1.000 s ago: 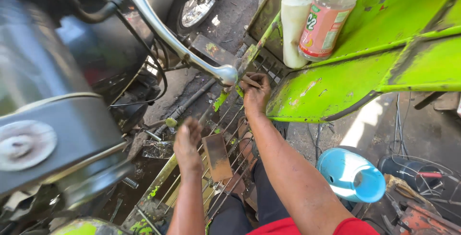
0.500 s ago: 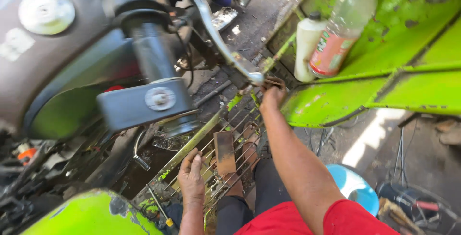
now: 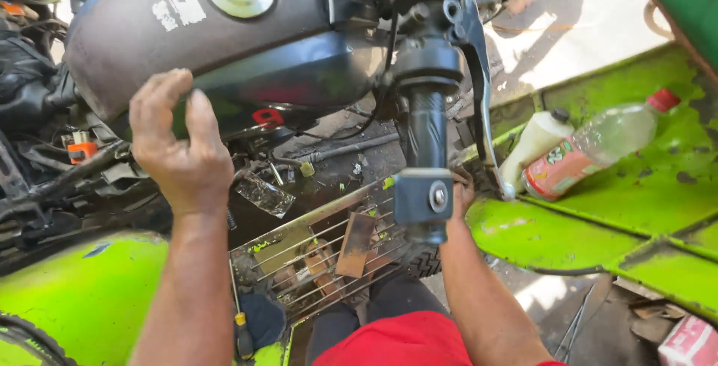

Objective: Cutting a metal plate with an angle grinder and sanding a motorcycle frame with an abrasive block.

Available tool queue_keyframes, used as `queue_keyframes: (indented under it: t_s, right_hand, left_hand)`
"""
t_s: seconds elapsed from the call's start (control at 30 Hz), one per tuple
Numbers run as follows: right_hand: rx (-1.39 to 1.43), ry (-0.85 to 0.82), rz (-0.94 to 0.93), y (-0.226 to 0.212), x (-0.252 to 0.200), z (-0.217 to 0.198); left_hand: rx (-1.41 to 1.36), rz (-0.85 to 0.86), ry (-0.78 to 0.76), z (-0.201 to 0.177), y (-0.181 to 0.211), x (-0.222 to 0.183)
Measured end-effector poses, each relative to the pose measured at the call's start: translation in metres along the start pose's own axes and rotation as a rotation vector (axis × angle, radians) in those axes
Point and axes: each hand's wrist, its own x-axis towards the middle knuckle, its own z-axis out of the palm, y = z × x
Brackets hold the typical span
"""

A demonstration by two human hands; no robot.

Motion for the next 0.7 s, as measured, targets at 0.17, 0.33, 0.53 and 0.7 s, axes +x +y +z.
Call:
queue_keyframes:
  t_s: [0.17, 0.33, 0.53, 0.7]
  right_hand:
    - [-0.041, 0.074, 0.087, -0.052, -0.032, 0.042]
    - [-0.064, 0.178, 0.18, -0.059, -0.031, 0.057]
    - [-0.083, 0.312, 0.25, -0.074, -0.042, 0.083]
    - [-0.036, 0.195, 0.426, -0.106, -0.064, 0.107]
  left_hand:
    - [0.175, 0.006, -0.111, 0.014, -0.059, 0.023]
    - [0.312, 0.055, -0.037, 0.03, -0.094, 0.04]
    - [0.385, -0.09, 0.14, 0.055, -0.123, 0.076]
    - [0.366, -0.119, 0.157, 0.051, -0.121, 0.077]
